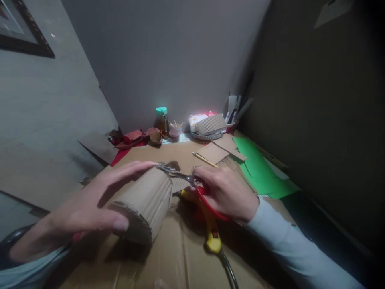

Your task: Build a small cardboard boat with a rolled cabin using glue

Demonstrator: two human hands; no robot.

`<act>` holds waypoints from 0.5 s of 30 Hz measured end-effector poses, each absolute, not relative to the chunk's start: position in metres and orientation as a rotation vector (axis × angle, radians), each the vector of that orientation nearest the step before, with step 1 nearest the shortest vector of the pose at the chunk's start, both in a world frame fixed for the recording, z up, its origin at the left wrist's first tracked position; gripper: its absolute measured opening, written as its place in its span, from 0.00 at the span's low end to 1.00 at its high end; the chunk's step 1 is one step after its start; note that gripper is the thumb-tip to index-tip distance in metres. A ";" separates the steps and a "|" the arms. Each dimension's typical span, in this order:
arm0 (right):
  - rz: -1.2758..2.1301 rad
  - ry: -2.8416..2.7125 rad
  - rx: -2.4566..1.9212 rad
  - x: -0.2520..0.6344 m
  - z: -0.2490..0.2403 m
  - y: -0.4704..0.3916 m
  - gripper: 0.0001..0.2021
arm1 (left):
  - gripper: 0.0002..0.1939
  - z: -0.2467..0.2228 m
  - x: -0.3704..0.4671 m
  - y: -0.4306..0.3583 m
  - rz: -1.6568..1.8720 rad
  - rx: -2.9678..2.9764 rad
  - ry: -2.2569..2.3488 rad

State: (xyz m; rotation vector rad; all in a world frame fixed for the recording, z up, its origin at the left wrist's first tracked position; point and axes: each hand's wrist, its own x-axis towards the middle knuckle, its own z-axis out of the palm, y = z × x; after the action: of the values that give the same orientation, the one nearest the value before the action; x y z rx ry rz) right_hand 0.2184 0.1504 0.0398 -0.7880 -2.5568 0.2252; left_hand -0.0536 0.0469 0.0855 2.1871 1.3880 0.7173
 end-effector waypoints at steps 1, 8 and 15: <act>0.240 -2.540 -0.778 0.218 0.040 0.150 0.10 | 0.42 0.086 -0.053 0.046 0.716 2.211 1.412; 0.234 -2.471 -0.688 0.218 0.039 0.148 0.10 | 0.42 0.095 -0.048 0.038 0.699 2.362 1.504; 0.010 -2.296 -0.690 0.235 0.044 0.163 0.05 | 0.47 0.098 -0.051 0.018 0.387 2.285 1.568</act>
State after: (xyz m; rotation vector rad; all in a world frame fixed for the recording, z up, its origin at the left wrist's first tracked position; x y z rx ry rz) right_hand 0.2346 0.1633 0.0436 -0.6897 -2.2959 0.0102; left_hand -0.0506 0.0178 0.0977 2.2853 1.5685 0.3874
